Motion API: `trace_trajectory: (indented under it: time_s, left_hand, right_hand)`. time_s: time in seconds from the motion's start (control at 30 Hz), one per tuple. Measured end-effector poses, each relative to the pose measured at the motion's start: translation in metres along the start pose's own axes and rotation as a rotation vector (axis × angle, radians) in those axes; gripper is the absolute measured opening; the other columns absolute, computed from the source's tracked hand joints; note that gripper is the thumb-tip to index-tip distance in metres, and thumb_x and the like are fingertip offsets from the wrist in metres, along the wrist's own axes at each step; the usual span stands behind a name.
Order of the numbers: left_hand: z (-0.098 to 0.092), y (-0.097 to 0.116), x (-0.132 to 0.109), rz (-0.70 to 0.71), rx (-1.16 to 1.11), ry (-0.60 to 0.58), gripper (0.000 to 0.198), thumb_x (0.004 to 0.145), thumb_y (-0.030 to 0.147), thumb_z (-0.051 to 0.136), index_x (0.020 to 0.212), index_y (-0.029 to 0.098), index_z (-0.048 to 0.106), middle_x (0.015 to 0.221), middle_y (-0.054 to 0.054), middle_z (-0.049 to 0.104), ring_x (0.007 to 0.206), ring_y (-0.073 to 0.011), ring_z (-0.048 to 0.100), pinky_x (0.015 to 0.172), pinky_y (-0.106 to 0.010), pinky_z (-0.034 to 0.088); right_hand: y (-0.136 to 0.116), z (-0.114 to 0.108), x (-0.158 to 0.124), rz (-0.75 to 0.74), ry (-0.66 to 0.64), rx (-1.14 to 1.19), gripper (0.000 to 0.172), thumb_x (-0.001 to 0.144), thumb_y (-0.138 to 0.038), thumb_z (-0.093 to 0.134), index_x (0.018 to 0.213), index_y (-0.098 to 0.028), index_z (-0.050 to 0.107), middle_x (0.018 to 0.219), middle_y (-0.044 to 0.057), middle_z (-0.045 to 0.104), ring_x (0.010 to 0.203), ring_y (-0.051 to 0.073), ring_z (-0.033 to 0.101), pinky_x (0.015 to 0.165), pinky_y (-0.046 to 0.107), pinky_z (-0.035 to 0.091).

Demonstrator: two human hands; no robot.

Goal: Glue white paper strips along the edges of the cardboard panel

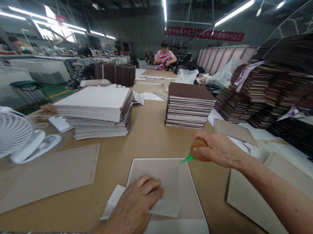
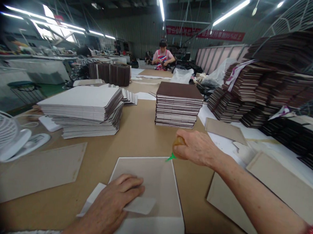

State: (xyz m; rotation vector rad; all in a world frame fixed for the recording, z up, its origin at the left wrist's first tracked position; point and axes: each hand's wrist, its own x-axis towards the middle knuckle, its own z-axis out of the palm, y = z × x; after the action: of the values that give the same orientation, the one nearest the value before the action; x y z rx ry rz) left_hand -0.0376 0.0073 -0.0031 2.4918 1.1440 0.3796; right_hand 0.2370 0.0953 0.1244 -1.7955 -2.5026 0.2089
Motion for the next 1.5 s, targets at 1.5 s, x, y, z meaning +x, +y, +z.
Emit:
trace_trajectory:
  time_s: [1.5]
  left_hand:
    - [-0.007,0.002,0.002,-0.018,-0.029,-0.006,0.065,0.061,-0.001,0.047,0.119,0.026,0.057,0.128,0.004,0.056,0.114,-0.0197,0.042,0.1,-0.034,0.038]
  right_hand:
    - [-0.062,0.008,0.04,-0.222,0.033,0.001,0.015,0.078,-0.036,0.053,0.078,-0.021,0.055,0.071,0.0,0.06,0.061,0.013,0.049,0.053,0.026,0.024]
